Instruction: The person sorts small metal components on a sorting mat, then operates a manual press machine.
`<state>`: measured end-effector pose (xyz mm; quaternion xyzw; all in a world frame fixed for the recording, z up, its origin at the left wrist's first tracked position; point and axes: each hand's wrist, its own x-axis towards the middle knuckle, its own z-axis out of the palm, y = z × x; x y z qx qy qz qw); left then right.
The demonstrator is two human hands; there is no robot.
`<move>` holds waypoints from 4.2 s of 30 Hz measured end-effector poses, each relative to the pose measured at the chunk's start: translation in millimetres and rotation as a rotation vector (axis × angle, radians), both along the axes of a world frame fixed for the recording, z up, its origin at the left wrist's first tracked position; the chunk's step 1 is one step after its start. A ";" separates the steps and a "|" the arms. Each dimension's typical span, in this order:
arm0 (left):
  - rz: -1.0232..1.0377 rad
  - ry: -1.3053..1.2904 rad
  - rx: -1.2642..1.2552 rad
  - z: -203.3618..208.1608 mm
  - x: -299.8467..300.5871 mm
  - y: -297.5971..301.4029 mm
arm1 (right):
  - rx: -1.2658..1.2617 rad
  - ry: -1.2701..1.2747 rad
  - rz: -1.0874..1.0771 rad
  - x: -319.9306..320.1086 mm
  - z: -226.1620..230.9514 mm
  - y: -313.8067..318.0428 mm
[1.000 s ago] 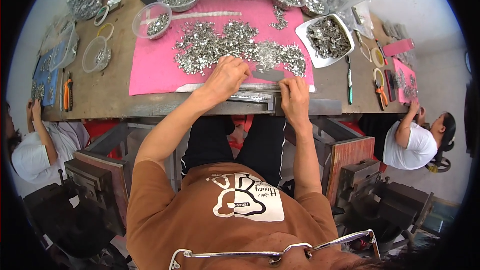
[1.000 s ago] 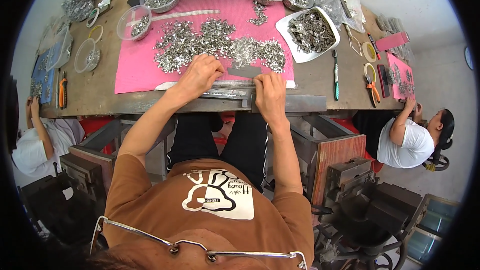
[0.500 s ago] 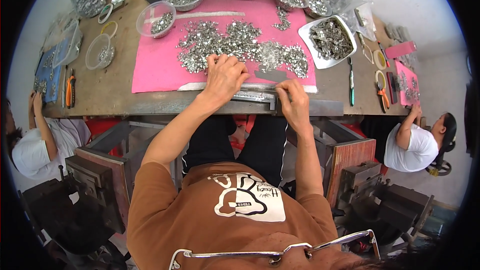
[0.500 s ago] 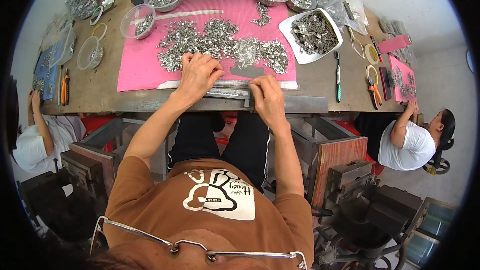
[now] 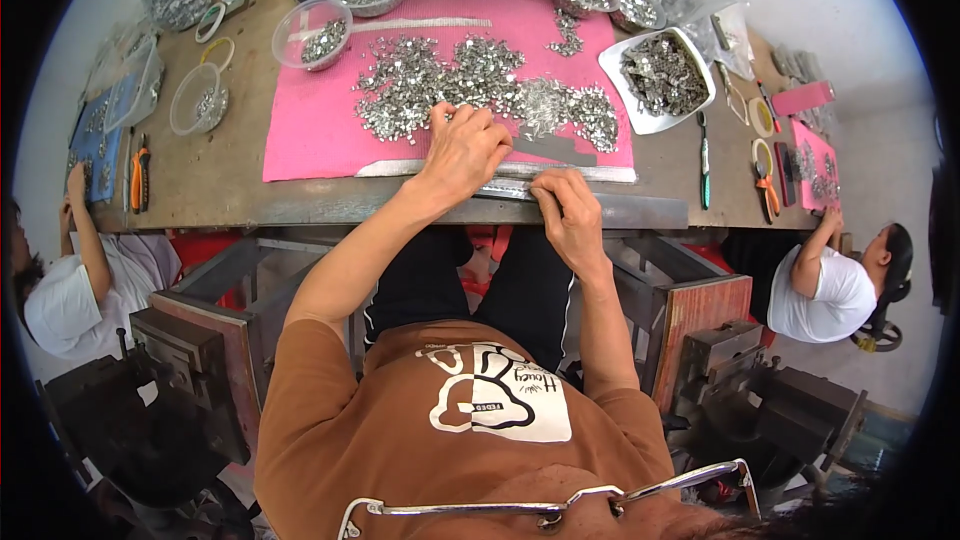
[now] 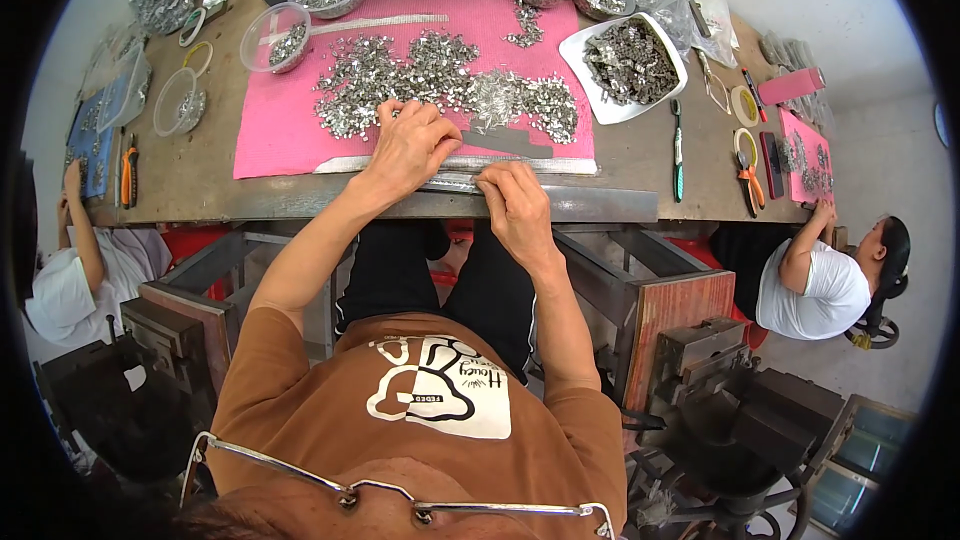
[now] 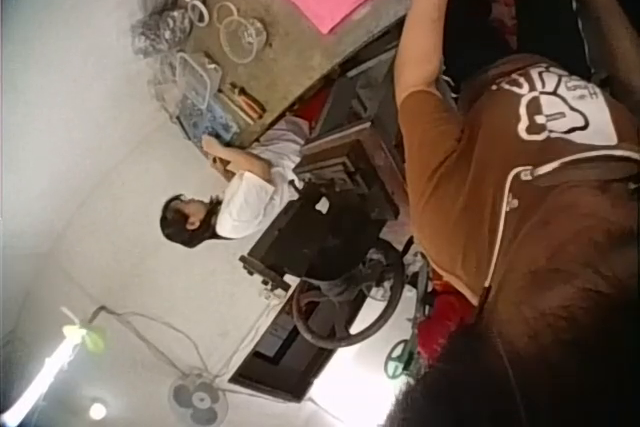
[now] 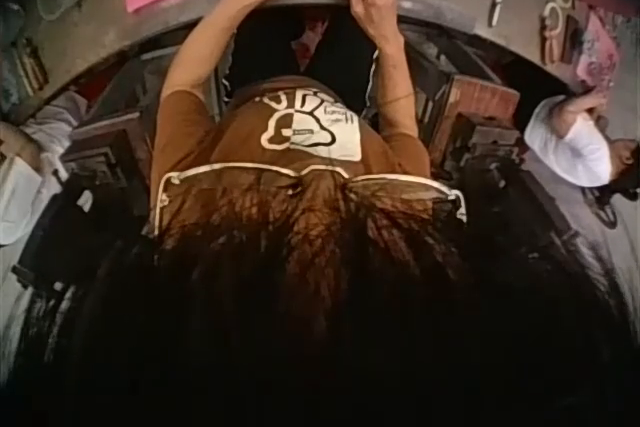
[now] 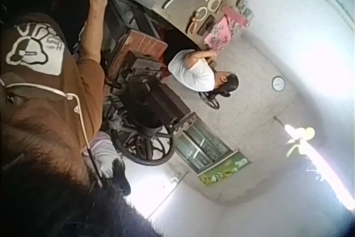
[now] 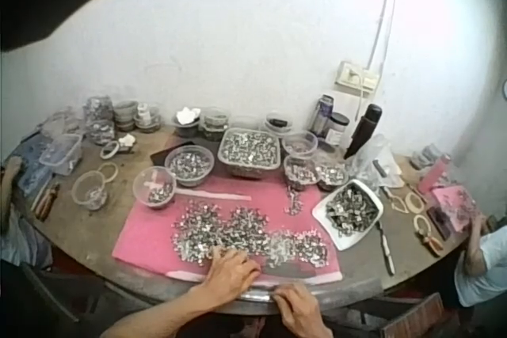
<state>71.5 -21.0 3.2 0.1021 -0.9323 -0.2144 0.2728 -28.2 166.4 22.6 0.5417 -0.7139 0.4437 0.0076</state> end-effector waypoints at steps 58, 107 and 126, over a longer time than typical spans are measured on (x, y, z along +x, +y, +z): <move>-0.170 0.232 -0.006 4.9 28.0 49.2 | -0.245 -0.494 -0.162 9.1 -36.0 11.1; -0.225 -0.026 0.118 0.5 14.2 -33.7 | 0.078 -0.194 0.103 -2.9 9.8 -23.6; 0.084 0.106 0.080 -7.0 14.9 -12.5 | 0.098 0.260 0.067 8.8 11.4 -21.9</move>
